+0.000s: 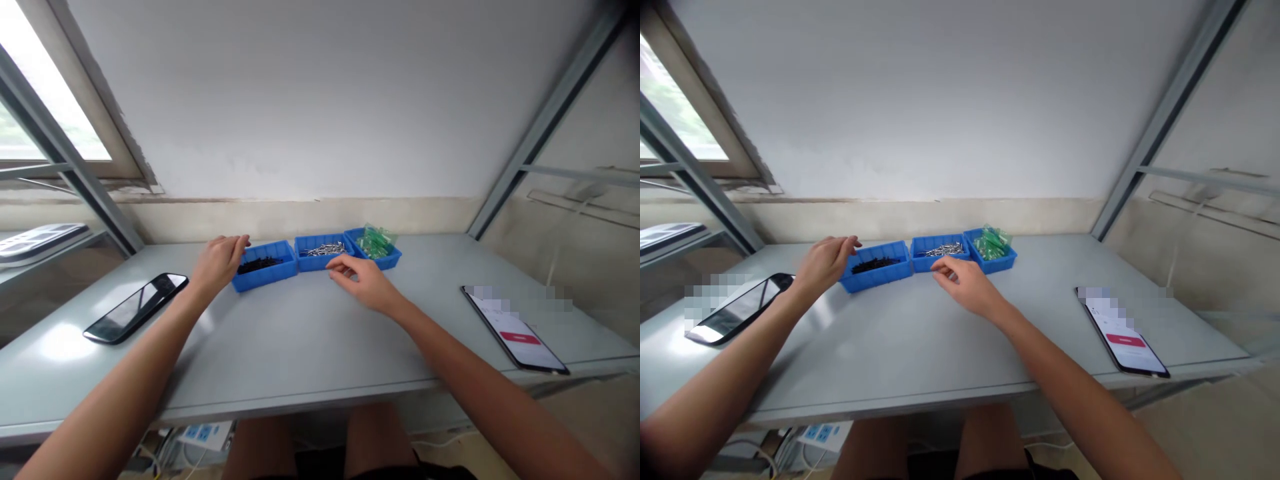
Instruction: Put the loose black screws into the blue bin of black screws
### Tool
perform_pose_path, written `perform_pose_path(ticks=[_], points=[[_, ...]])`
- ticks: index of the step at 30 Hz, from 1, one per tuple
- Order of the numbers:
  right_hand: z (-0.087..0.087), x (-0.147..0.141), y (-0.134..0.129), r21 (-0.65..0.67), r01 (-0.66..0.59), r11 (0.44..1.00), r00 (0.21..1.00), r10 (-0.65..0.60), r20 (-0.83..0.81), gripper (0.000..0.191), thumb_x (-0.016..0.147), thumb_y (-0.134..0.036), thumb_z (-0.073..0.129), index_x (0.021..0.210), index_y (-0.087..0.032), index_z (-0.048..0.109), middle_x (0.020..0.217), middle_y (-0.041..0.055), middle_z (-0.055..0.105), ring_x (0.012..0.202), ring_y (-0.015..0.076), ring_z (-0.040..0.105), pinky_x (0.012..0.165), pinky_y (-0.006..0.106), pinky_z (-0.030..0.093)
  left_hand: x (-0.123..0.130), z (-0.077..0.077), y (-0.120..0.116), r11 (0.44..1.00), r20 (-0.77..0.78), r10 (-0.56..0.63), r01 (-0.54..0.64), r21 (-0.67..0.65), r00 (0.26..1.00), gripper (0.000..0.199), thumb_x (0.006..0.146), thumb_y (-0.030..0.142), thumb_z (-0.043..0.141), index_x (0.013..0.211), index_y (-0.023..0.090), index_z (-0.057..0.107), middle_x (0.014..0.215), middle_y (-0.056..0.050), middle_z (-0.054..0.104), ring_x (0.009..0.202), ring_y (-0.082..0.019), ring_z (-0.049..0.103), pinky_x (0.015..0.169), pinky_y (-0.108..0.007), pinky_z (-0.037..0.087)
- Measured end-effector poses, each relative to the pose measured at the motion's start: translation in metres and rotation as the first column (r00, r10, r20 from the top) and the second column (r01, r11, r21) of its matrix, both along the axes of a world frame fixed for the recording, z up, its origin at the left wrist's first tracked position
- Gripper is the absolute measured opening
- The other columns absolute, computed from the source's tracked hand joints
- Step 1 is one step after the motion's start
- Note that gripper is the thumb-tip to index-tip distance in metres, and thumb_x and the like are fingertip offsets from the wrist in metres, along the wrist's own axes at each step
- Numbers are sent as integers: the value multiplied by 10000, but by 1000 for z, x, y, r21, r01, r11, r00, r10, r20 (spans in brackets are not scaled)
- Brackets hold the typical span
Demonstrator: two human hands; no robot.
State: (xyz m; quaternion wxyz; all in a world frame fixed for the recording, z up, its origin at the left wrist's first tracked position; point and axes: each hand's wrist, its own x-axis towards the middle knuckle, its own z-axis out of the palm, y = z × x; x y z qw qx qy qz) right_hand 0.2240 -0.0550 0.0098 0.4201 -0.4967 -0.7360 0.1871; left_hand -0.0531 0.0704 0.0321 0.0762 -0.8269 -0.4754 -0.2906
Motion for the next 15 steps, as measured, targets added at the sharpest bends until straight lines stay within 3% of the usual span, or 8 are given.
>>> perform_pose_path(ticks=[4,8,11,14,15], points=[[8,18,-38,7,99,995,995,-99,24,185,862,-328,489,966,-229,606,899,37,658,838,183,611,718,305,488,0,-1,0,1000,-4,-30,30,-4,1000,443,945,388,237,918,191,633,775,-47,670,843,-230,595,796,-339,428],[8,63,-82,10,290,957,952,-289,97,218,851,-359,500,999,-244,612,1029,53,653,901,214,616,773,348,494,-2,-2,-5,996,42,-78,77,34,996,369,935,270,258,1181,187,519,825,-48,670,870,-218,594,832,-344,423],[0,120,-109,36,530,847,848,-528,-45,260,808,-402,536,993,-236,611,1062,75,653,938,242,620,844,400,483,-2,-3,-13,990,58,-126,122,75,990,435,903,164,266,1320,194,387,945,-63,658,953,-206,574,869,-342,419],[-14,183,-131,63,719,692,686,-693,-221,279,761,-421,565,975,-249,612,1065,77,652,1028,264,593,942,443,437,-2,-6,-26,981,19,-159,156,120,987,433,906,171,274,1323,184,388,1037,-85,625,1023,-209,545,913,-342,402],[-21,202,-137,28,741,671,657,-715,-238,287,751,-426,570,977,-255,613,1082,79,646,1057,270,581,964,450,422,-2,-7,-31,978,-3,-162,161,131,987,414,912,190,281,1305,180,413,1049,-90,616,1030,-212,542,916,-338,400]])
